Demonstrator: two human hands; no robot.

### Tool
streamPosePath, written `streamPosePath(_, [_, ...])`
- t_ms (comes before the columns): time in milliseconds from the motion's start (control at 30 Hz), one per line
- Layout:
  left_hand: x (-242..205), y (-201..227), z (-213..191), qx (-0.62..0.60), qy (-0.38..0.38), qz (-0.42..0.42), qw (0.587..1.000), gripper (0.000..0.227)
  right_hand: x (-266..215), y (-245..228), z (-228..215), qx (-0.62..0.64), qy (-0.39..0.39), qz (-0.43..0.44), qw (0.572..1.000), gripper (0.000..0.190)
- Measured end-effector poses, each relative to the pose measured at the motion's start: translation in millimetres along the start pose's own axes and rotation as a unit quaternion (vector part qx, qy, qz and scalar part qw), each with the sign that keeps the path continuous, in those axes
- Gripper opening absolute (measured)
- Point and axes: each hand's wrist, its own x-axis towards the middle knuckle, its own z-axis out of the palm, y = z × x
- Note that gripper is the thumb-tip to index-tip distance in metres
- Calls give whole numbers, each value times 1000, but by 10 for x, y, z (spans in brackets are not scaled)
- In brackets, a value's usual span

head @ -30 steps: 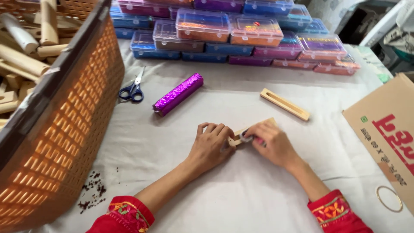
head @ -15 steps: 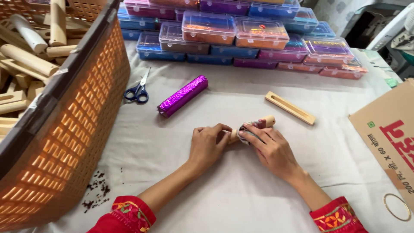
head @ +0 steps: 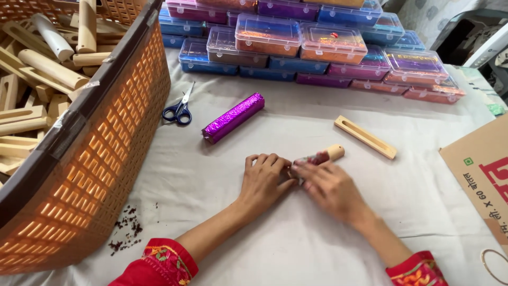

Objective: Cleaning and wiping wooden cylinders and rectangular cases with a cloth.

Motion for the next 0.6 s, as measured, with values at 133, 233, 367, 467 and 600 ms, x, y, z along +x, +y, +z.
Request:
streamPosePath(133, [24, 50, -42, -16, -22, -3, 1000, 46, -88, 422, -95, -26, -9, 26, 999, 51])
streamPosePath(233, [-6, 12, -6, -1, 13, 15, 1000, 41, -165, 469, -101, -52, -46, 171, 983, 55])
streamPosePath(367, [16, 69, -54, -61, 8, 50, 997, 65, -140, 228, -57, -54, 8, 34, 998, 57])
streamPosePath(467, [31, 104, -45, -77, -13, 53, 996, 72, -122, 206, -95, 26, -13, 5, 1000, 55])
streamPosePath(600, [29, 93, -69, -58, -31, 48, 997, 66, -229, 701, -161, 56, -6, 71, 996, 45])
